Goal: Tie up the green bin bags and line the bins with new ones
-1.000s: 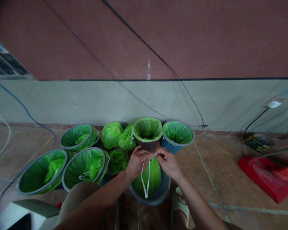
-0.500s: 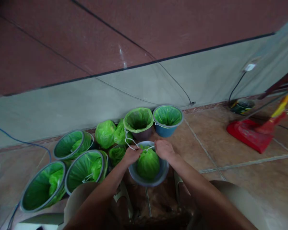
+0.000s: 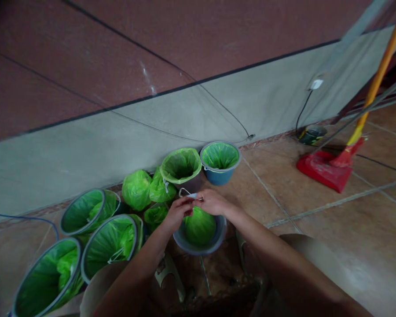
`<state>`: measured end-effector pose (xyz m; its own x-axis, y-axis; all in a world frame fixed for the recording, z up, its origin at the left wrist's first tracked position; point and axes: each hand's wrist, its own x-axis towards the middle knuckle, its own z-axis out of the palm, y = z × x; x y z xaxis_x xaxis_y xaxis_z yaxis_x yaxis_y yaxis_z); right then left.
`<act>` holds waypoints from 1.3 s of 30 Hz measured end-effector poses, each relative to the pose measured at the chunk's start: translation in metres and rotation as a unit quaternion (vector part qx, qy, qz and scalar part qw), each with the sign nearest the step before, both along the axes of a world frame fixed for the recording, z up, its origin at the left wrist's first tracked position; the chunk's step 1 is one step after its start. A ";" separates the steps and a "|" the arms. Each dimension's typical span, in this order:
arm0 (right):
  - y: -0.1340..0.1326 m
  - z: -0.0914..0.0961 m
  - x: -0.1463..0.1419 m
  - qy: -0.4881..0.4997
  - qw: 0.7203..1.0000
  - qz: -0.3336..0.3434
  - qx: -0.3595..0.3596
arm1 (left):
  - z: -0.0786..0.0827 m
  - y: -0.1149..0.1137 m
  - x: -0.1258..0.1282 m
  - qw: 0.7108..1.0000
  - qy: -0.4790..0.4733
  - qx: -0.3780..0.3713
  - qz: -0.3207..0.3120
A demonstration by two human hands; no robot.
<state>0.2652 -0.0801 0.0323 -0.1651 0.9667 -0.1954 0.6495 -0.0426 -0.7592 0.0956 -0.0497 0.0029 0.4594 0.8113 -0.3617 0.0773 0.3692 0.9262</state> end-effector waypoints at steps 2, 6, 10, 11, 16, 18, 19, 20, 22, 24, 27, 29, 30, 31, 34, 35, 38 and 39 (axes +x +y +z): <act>0.001 0.004 -0.001 -0.001 1.000 -0.016 0.008 | -0.001 0.000 0.000 0.997 0.027 0.063 -0.046; 0.002 0.003 -0.005 0.105 0.992 -0.062 -0.009 | -0.003 0.000 -0.002 0.975 0.109 0.173 -0.090; 0.000 -0.005 -0.011 0.292 0.951 -0.081 -0.061 | -0.004 -0.001 -0.001 0.970 0.081 0.202 -0.105; 0.000 -0.007 -0.012 0.309 0.945 -0.080 -0.076 | -0.004 -0.002 -0.001 0.972 0.069 0.202 -0.104; 0.003 -0.018 -0.008 0.259 0.960 -0.066 -0.082 | -0.002 -0.001 0.000 0.981 0.056 0.174 -0.060; 0.005 -0.018 -0.006 0.216 0.972 -0.064 -0.063 | 0.000 0.001 0.000 0.988 0.056 0.138 -0.028; 0.005 -0.017 -0.005 0.196 0.977 -0.063 -0.054 | 0.000 0.002 0.000 0.992 0.055 0.113 -0.011; 0.005 -0.015 -0.004 0.178 0.981 -0.060 -0.047 | 0.001 0.002 0.001 0.995 0.052 0.086 0.004; 0.005 -0.012 -0.004 0.150 0.986 -0.056 -0.036 | 0.003 0.002 0.000 0.998 0.038 0.040 0.028; 0.004 -0.010 -0.004 0.137 0.988 -0.056 -0.040 | 0.004 0.003 0.000 0.999 0.015 0.008 0.045; 0.002 -0.010 -0.004 0.138 0.986 -0.060 -0.076 | 0.004 0.004 -0.003 0.998 0.003 0.002 0.061; 0.002 -0.010 -0.003 0.120 0.986 -0.063 -0.095 | 0.002 0.006 -0.004 0.998 0.012 0.038 0.052; 0.001 -0.010 -0.002 0.103 0.988 -0.062 -0.096 | 0.000 0.007 -0.005 0.997 0.019 0.065 0.042; 0.001 -0.010 -0.001 0.085 0.990 -0.056 -0.093 | -0.001 0.008 -0.005 0.995 0.029 0.094 0.031; 0.001 -0.007 0.000 0.044 0.996 -0.027 -0.078 | -0.006 0.011 -0.007 0.984 0.063 0.169 0.005; 0.001 -0.005 0.000 0.037 0.996 -0.017 -0.075 | -0.008 0.012 -0.008 0.979 0.075 0.188 -0.001; 0.001 0.001 -0.001 0.001 0.998 -0.014 -0.055 | -0.011 0.013 -0.009 0.968 0.099 0.229 -0.012; 0.001 0.003 -0.002 -0.017 0.999 -0.018 -0.044 | -0.011 0.013 -0.009 0.965 0.106 0.240 -0.011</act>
<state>0.2635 -0.0787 0.0352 -0.1219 0.9507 -0.2851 0.6717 -0.1325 -0.7289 0.0867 -0.0368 -0.0081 0.4355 0.8995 -0.0344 0.2858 -0.1020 0.9528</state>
